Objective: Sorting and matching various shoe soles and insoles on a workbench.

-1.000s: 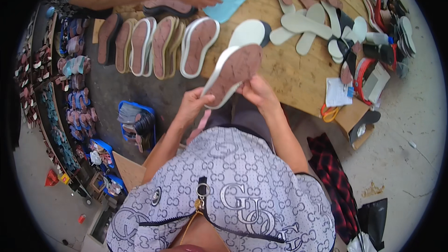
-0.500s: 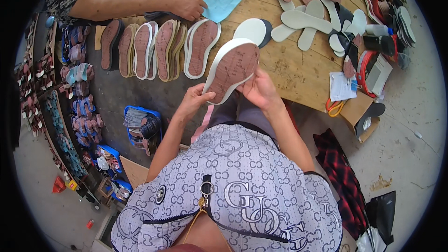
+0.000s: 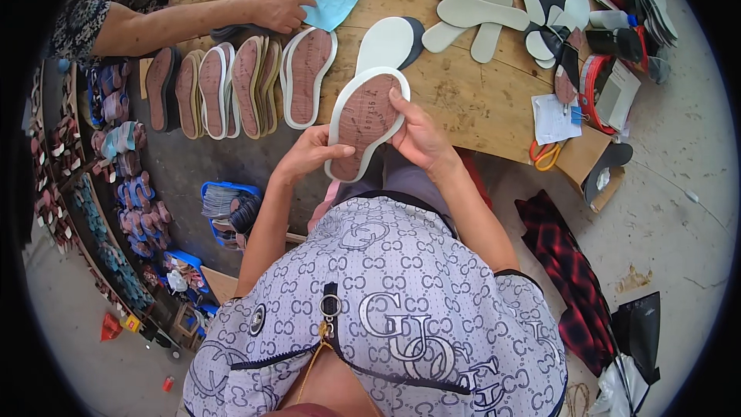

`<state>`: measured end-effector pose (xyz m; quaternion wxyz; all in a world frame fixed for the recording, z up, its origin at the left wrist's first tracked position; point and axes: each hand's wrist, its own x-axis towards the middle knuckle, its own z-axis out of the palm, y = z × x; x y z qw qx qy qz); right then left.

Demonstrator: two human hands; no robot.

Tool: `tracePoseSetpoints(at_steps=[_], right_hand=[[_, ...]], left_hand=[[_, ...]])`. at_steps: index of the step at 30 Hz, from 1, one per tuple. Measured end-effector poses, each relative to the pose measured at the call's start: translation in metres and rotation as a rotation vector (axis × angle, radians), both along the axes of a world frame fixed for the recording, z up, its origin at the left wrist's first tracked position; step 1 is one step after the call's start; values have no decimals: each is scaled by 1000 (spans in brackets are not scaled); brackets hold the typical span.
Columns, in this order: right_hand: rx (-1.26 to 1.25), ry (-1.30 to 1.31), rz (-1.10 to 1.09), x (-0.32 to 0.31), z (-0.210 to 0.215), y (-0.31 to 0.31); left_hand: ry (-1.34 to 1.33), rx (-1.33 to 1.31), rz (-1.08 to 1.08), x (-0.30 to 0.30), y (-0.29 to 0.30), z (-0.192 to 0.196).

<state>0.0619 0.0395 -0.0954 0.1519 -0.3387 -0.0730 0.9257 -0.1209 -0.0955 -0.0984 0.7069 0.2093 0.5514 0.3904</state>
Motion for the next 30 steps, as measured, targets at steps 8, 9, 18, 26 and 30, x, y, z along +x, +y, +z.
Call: tracePoseSetpoints(at_steps=[8, 9, 18, 26, 30], right_hand=[[213, 67, 162, -11, -2, 13], [231, 60, 176, -13, -8, 13], [798, -417, 63, -50, -24, 24], [2292, -791, 181, -114, -77, 61], [2004, -970, 201, -71, -120, 69]], left_hand=[[239, 170, 210, 4, 17, 5], [281, 198, 224, 5, 17, 4], [-687, 10, 637, -2, 12, -52], [-1474, -77, 650, 29, 3, -29], [-98, 280, 560, -37, 11, -70]])
